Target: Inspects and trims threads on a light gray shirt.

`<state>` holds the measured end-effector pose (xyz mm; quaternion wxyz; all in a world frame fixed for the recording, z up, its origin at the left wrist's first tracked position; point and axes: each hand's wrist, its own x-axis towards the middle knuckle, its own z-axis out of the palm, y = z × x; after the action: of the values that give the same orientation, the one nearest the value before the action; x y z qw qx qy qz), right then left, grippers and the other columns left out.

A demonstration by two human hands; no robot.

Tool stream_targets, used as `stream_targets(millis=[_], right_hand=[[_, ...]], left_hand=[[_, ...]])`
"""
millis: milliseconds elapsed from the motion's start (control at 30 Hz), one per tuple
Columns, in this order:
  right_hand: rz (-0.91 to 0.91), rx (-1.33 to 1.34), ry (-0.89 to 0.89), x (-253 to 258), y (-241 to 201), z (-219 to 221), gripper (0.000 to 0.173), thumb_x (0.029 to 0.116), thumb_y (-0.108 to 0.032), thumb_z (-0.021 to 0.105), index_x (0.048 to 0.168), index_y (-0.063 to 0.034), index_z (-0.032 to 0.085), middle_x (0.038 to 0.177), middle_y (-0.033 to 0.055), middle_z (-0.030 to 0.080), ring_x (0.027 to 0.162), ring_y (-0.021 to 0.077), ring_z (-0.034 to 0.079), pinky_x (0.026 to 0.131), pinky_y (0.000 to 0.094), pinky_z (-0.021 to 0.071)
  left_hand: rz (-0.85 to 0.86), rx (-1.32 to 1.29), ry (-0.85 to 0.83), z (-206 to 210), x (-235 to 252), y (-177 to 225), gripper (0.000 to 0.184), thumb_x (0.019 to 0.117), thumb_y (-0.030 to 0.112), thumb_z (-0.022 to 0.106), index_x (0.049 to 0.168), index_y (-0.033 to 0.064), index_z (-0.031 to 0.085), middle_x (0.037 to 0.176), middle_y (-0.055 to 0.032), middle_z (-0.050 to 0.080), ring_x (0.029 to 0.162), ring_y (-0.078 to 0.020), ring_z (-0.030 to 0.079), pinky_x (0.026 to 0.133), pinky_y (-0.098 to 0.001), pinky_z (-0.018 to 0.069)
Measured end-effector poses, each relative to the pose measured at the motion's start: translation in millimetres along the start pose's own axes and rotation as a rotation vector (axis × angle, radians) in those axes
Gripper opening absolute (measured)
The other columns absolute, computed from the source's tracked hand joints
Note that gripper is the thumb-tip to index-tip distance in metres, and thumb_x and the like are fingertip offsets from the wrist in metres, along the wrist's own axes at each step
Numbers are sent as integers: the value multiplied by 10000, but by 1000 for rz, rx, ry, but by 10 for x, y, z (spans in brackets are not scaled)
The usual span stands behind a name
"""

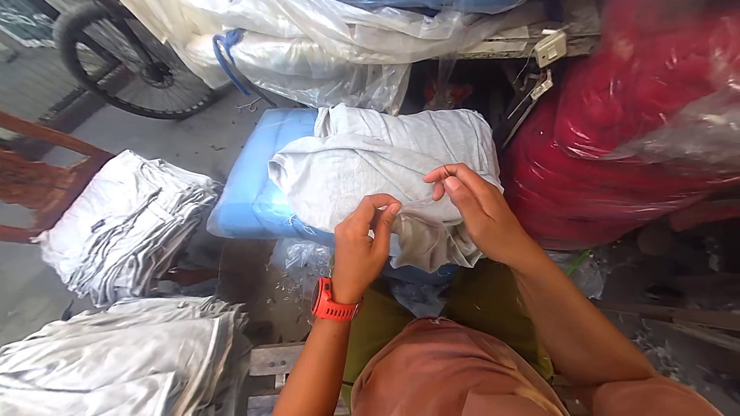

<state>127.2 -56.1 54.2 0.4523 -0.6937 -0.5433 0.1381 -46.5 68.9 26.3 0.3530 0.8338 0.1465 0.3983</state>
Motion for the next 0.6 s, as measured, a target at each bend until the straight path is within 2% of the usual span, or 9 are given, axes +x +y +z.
stream_targets(millis=[67,167,267,367,467,600], right_hand=[[-88,-1,-68,-10,-26,-64,390,1103,-273,308,1213,-87,632,908,-26,598,787,64,567,675,267,483],[-185,21,-218,63,-13,-94,312,1078,-286,422,1077,-107,677,773,-65,579,662,11,531,585,207,453],[-259,-47,-288,126,8,-82,306,1055,-313,465,1017,-108,689,759,-56,606,655,17,555,571,219,458],[-320,-56,-306,174,12,-77,315,1044,-296,461,987,-105,704,719,-64,593,621,13,540,542,214,443],[-337,-40,-309,200,32,-80,330,1062,-289,447,969,-106,706,697,-63,571,607,16,522,537,218,422],[-363,-43,-299,210,44,-79,338,1052,-290,458,861,-114,674,644,-73,515,568,17,481,508,220,380]], left_hand=[[33,-21,-27,-37,41,13,182,1047,115,560,1080,-36,656,772,-47,646,633,-17,577,619,-153,504],[58,-81,-73,-87,103,58,167,1047,111,563,1081,-30,646,772,-39,647,621,-15,590,599,-152,520],[80,-125,-106,-120,133,88,167,1050,110,557,1080,-30,642,800,-44,662,646,-23,619,613,-165,545],[77,-152,-111,-118,147,91,165,1052,114,556,1083,-26,639,759,-31,640,609,-16,596,574,-154,525],[59,-148,-119,-121,168,95,162,1051,120,564,1092,-16,642,724,-22,627,574,-11,575,543,-143,504],[63,-124,-133,-115,206,116,152,1042,122,581,1078,-7,653,698,-16,625,539,-8,562,515,-143,493]])
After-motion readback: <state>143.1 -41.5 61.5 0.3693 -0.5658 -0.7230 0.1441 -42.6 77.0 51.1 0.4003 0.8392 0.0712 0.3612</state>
